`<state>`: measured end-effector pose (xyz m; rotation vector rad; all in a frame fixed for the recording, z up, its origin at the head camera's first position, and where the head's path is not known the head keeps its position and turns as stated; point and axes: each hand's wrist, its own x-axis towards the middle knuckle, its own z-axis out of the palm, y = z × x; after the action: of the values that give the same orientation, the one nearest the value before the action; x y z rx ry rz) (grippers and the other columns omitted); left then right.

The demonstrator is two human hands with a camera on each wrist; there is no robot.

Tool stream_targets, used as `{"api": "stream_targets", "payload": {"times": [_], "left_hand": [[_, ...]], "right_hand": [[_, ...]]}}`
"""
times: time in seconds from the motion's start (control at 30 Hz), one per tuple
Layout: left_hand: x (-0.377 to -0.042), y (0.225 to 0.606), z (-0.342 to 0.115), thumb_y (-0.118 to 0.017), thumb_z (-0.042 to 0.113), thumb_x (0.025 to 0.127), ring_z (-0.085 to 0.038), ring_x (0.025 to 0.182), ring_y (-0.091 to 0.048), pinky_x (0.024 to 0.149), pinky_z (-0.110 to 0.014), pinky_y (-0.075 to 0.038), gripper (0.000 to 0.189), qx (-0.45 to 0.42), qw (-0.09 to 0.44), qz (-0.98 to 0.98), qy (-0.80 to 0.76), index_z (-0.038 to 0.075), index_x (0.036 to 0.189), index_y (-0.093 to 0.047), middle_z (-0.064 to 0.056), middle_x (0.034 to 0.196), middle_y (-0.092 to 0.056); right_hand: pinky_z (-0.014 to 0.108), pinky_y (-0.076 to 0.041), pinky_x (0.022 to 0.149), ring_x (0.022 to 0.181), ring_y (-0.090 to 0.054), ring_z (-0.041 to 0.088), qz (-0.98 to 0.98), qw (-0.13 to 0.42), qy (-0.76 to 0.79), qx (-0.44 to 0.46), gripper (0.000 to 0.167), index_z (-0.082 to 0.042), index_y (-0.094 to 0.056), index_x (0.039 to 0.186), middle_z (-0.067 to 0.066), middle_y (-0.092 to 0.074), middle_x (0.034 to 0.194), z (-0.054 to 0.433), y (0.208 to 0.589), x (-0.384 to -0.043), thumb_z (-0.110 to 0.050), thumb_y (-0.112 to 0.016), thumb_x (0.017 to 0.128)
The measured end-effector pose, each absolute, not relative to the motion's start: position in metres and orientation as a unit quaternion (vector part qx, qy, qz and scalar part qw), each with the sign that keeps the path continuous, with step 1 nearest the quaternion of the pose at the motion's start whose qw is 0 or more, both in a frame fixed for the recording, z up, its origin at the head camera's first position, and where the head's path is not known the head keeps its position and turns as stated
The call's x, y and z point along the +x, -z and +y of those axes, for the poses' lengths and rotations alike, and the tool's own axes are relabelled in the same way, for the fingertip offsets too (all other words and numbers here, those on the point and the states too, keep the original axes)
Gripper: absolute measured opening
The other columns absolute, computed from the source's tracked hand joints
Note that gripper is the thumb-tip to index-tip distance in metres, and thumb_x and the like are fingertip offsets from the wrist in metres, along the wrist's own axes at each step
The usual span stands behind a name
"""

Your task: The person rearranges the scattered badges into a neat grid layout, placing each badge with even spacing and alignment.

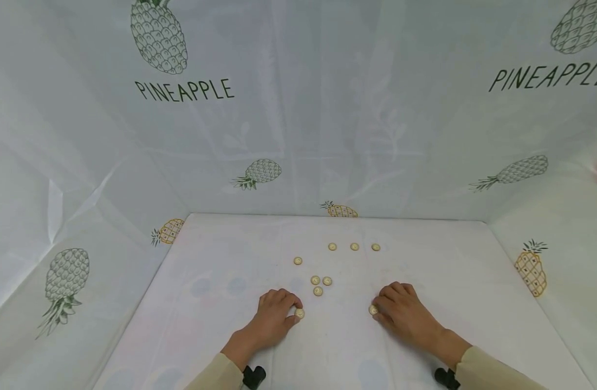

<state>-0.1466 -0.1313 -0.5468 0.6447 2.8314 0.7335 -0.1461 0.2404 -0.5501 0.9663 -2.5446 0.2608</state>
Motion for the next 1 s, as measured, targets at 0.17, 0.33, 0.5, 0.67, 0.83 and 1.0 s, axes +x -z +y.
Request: {"api": "stream_targets", "payload": {"times": [0.17, 0.33, 0.5, 0.67, 0.83, 1.0], "left_hand": [[-0.145, 0.544, -0.131, -0.070, 0.024, 0.102, -0.020, 0.117, -0.047, 0.111, -0.054, -0.033, 0.015, 0.211, 0.078, 0.942, -0.249, 0.026, 0.115, -0.062, 0.007, 0.118, -0.057], [-0.145, 0.543, -0.130, -0.071, 0.023, 0.102, -0.020, 0.117, -0.047, 0.112, -0.055, -0.032, 0.015, 0.209, 0.080, 0.941, -0.253, 0.025, 0.115, -0.062, 0.007, 0.119, -0.057], [-0.145, 0.543, -0.131, -0.071, 0.024, 0.102, -0.019, 0.117, -0.047, 0.112, -0.054, -0.032, 0.015, 0.211, 0.080, 0.942, -0.250, 0.026, 0.115, -0.062, 0.008, 0.119, -0.057], [-0.145, 0.543, -0.131, -0.071, 0.024, 0.102, -0.019, 0.117, -0.048, 0.112, -0.054, -0.032, 0.015, 0.212, 0.079, 0.942, -0.247, 0.026, 0.115, -0.062, 0.008, 0.120, -0.057], [-0.145, 0.543, -0.131, -0.070, 0.024, 0.102, -0.018, 0.116, -0.048, 0.112, -0.054, -0.032, 0.015, 0.211, 0.082, 0.942, -0.248, 0.026, 0.116, -0.063, 0.007, 0.120, -0.057], [-0.145, 0.541, -0.131, -0.071, 0.024, 0.102, -0.018, 0.115, -0.047, 0.112, -0.054, -0.033, 0.016, 0.212, 0.080, 0.942, -0.247, 0.025, 0.116, -0.063, 0.007, 0.119, -0.057]], "right_hand": [[0.044, -0.044, 0.089, 0.096, -0.053, 0.014, -0.906, 0.203, -0.091, 0.360, 0.027, -0.019, -0.072, 0.098, -0.007, -0.063, 0.100, 0.242, 0.549, -0.149, -0.027, -0.091, 0.080], [0.044, -0.044, 0.088, 0.095, -0.052, 0.015, -0.901, 0.214, -0.076, 0.370, 0.029, -0.019, -0.071, 0.098, -0.006, -0.062, 0.099, 0.242, 0.548, -0.151, -0.030, -0.090, 0.079], [0.043, -0.043, 0.086, 0.093, -0.052, 0.014, -0.896, 0.219, -0.074, 0.378, 0.030, -0.019, -0.072, 0.096, -0.007, -0.062, 0.096, 0.242, 0.547, -0.152, -0.030, -0.092, 0.076], [0.042, -0.044, 0.085, 0.091, -0.051, 0.013, -0.901, 0.210, -0.074, 0.373, 0.025, -0.019, -0.073, 0.093, -0.008, -0.061, 0.094, 0.240, 0.547, -0.152, -0.029, -0.091, 0.079], [0.040, -0.044, 0.083, 0.087, -0.050, 0.014, -0.904, 0.211, -0.063, 0.366, 0.021, -0.019, -0.067, 0.088, -0.007, -0.059, 0.091, 0.236, 0.547, -0.153, -0.026, -0.084, 0.078], [0.041, -0.045, 0.082, 0.085, -0.050, 0.016, -0.894, 0.233, -0.041, 0.379, 0.022, -0.018, -0.062, 0.086, -0.004, -0.057, 0.088, 0.234, 0.547, -0.157, -0.028, -0.079, 0.076]]}}
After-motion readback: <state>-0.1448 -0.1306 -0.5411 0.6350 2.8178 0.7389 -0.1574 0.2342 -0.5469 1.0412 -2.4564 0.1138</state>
